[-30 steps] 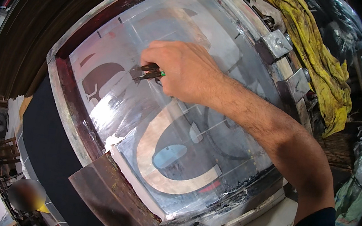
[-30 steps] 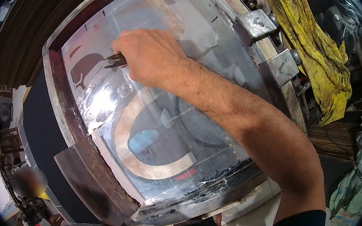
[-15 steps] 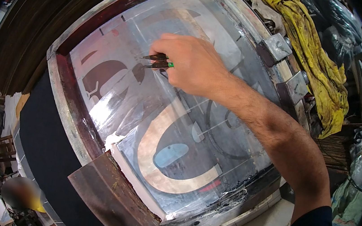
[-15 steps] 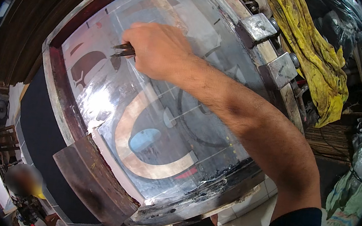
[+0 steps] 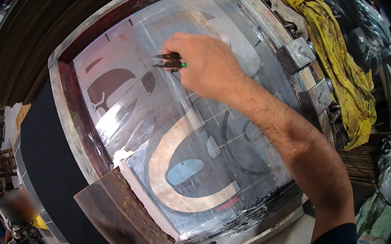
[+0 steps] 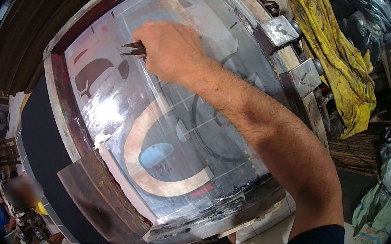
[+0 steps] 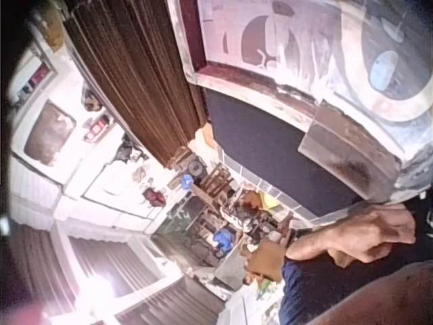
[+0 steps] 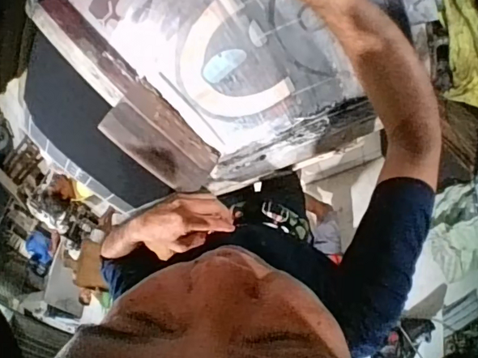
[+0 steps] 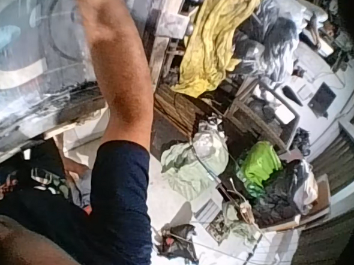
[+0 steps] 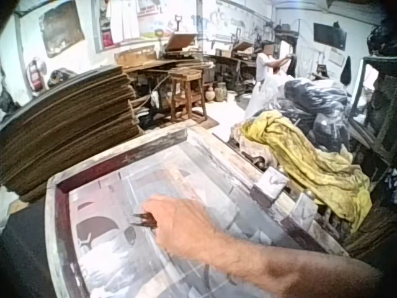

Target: The person aligns a screen printing frame over a black board, uses a squeegee to press the screen, and then uses a small tool to scrape residue from the screen mesh. The person repeats the alignment and scraping process on the same board.

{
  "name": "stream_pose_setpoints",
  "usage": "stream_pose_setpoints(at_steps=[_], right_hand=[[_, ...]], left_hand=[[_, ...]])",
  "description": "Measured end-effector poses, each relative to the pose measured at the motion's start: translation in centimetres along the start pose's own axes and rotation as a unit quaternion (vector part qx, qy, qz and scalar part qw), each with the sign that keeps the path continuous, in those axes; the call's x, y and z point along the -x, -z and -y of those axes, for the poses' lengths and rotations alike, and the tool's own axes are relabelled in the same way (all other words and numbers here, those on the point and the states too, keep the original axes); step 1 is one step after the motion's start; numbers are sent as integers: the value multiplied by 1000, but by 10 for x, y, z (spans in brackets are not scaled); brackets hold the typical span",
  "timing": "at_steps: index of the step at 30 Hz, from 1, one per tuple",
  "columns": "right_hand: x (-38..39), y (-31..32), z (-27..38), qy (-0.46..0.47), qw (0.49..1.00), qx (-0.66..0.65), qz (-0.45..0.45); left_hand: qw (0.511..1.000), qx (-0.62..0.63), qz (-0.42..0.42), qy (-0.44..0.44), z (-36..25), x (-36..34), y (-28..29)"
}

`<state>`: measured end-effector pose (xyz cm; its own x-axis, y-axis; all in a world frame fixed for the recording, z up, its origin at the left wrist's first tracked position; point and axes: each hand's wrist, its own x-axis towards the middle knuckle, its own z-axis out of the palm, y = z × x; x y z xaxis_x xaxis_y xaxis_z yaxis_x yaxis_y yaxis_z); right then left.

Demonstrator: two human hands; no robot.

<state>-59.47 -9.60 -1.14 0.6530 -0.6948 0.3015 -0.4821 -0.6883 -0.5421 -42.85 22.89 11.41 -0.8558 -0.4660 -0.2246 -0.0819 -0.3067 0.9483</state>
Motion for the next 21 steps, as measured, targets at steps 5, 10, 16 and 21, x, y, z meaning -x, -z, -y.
stream_pose_setpoints(at_steps=[5, 10, 16, 21], right_hand=[[-2, 3, -3, -12, 1000, 9, 4], [-4, 4, -6, -13, 1000, 14, -1], [-8, 3, -8, -9, 999, 29, -20], [-9, 9, -13, -46, 999, 24, -5]], left_hand=[[1000, 17, 2, -6, -2, 0, 3], [999, 46, 9, -14, -3, -1, 5], [998, 61, 16, -6, -4, 1, 8], [998, 59, 11, -11, -3, 2, 9]])
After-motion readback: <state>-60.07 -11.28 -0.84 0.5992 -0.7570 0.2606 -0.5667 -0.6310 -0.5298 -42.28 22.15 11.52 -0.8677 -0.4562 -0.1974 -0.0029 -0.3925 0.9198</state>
